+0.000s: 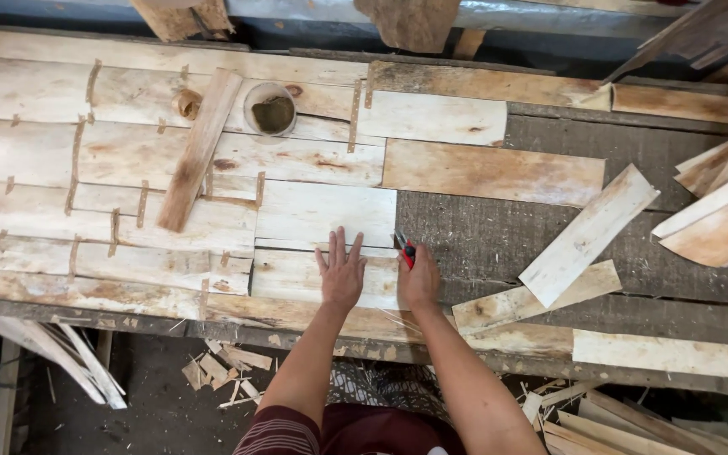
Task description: Fitting and trimming thin wood pieces on a workbench to create a larger surface.
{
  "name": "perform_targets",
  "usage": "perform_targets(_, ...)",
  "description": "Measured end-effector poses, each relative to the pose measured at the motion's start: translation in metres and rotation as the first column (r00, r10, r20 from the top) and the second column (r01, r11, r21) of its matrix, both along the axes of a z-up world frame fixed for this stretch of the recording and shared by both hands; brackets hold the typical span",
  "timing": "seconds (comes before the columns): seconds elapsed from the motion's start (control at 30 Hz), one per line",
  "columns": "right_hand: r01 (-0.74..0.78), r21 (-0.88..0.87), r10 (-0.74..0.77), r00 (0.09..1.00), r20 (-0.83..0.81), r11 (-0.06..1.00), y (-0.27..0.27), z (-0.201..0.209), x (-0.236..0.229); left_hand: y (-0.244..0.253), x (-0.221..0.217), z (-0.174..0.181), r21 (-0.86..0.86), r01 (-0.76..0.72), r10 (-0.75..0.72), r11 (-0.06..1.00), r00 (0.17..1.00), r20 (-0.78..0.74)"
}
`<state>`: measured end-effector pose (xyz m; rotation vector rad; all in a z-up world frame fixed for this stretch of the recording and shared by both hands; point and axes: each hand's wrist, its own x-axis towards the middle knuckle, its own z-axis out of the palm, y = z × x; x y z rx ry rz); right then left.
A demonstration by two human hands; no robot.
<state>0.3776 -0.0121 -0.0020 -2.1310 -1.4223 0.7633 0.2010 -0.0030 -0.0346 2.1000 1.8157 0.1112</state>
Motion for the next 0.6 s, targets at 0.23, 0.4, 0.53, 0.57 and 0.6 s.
perform_targets(0.23, 0.122, -0.108, -0.133, 0.986, -0.099, 0.987, -0.012, -0.013, 0.027, -0.003, -0.001, 0.006, -0.073, 0.019, -0.024, 0.997, 0.997, -0.068)
perform_targets(0.4, -0.026, 0.039, 0.027, 0.999, -0.020, 0.999, -0.015, 0.000, 0.043, -0.001, -0.004, -0.007, 0.037, 0.039, -0.038, 0.999, 0.999, -0.038)
perform_targets(0.53, -0.013, 0.010, 0.013, 1.000, 0.005, 1.000, -0.014, 0.002, 0.041, 0.000, -0.004, -0.002, -0.010, 0.043, -0.043, 0.999, 0.998, -0.049)
perform_targets(0.57, -0.006, 0.020, 0.006, 1.000, 0.010, 1.000, -0.012, 0.004, 0.040, 0.002, -0.003, -0.003, 0.001, 0.041, -0.041, 0.999, 0.999, -0.036)
perform_targets(0.6, -0.003, 0.023, 0.003, 1.000, 0.012, 1.000, -0.013, 0.006, 0.039, -0.001, -0.004, -0.003, 0.005, 0.035, -0.035, 0.999, 0.999, -0.024)
